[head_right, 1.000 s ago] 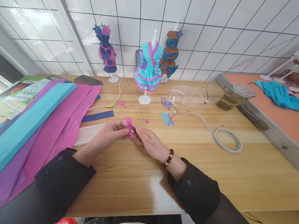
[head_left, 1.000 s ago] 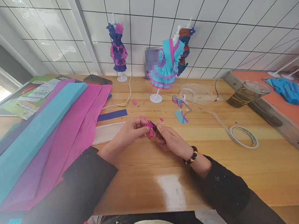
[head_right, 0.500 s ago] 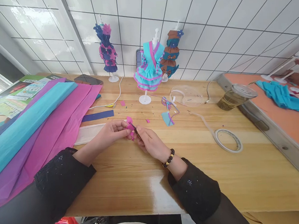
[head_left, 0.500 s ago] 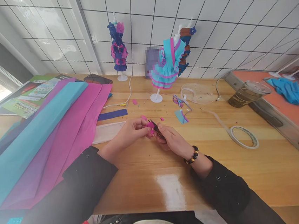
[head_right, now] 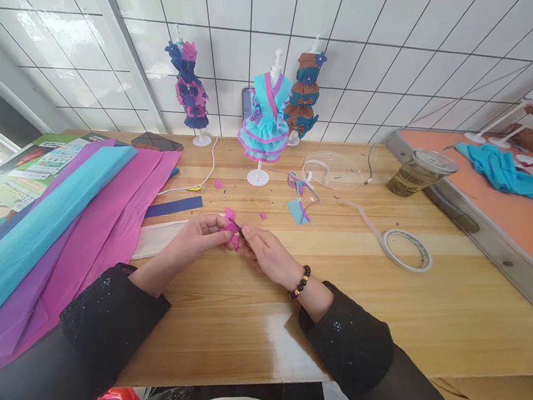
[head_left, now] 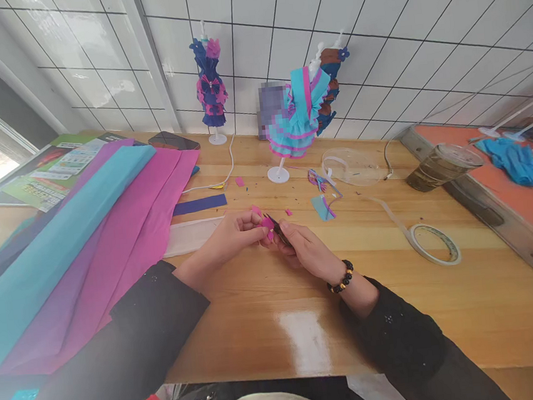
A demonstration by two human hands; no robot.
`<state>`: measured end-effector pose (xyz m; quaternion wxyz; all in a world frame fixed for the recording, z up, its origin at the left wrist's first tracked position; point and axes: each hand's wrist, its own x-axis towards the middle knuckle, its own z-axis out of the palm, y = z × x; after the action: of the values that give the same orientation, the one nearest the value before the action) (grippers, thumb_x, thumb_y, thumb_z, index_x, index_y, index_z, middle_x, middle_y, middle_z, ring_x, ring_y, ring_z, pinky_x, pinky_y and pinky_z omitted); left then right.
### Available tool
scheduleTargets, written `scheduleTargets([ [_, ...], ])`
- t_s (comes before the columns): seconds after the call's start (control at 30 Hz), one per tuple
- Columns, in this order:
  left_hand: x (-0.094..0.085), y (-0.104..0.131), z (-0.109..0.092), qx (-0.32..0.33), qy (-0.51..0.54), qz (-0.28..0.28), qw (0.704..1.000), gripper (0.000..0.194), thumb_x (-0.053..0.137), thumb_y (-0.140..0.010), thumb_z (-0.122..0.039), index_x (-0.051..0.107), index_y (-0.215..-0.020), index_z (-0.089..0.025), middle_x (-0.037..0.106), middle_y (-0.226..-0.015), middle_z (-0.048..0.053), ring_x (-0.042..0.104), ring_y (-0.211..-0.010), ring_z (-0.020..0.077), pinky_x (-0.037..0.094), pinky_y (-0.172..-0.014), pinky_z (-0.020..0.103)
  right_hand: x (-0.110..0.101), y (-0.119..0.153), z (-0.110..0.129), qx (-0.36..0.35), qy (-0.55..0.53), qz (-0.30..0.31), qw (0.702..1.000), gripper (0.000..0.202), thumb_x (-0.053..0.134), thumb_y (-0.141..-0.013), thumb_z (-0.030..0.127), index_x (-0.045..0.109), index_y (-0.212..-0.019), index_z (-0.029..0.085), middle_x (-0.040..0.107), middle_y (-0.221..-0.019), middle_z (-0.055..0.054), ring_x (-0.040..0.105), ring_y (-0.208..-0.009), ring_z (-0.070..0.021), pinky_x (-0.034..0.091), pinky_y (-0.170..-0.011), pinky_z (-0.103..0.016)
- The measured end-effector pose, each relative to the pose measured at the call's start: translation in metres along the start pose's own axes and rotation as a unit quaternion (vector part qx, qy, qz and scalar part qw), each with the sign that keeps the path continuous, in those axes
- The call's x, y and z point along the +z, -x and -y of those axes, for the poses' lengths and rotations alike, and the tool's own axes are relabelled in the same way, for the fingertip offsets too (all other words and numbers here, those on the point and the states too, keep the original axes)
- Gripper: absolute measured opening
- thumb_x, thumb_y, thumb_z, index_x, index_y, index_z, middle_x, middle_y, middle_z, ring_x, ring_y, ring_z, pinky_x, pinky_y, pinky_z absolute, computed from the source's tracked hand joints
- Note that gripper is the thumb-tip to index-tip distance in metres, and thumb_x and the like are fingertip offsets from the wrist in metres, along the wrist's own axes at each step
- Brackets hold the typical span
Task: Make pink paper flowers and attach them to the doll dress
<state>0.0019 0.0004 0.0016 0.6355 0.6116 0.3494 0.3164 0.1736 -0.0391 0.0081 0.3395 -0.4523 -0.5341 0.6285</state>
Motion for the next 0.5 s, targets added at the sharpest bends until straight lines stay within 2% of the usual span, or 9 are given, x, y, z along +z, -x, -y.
scheduleTargets([
  [0.5, 0.0012, 0.0010, -0.0028, -0.002, 0.001, -0.010, 1.000, 0.019, 0.061, -0.073, -0.032, 0.061, -0.076, -0.013, 0.065, -0.071, 0.005, 0.059, -0.068, 0.0139, 0.047, -0.070, 0.029, -0.0004, -0.0017, -0.0020, 0.002, 0.000, -0.004, 1.000, 0.041, 0.037, -0.084, 0.058, 0.043, -0.069, 0.020, 0.021, -0.053, 0.007, 0.016, -0.040, -0.0054, 0.012, -0.035, -0.020],
])
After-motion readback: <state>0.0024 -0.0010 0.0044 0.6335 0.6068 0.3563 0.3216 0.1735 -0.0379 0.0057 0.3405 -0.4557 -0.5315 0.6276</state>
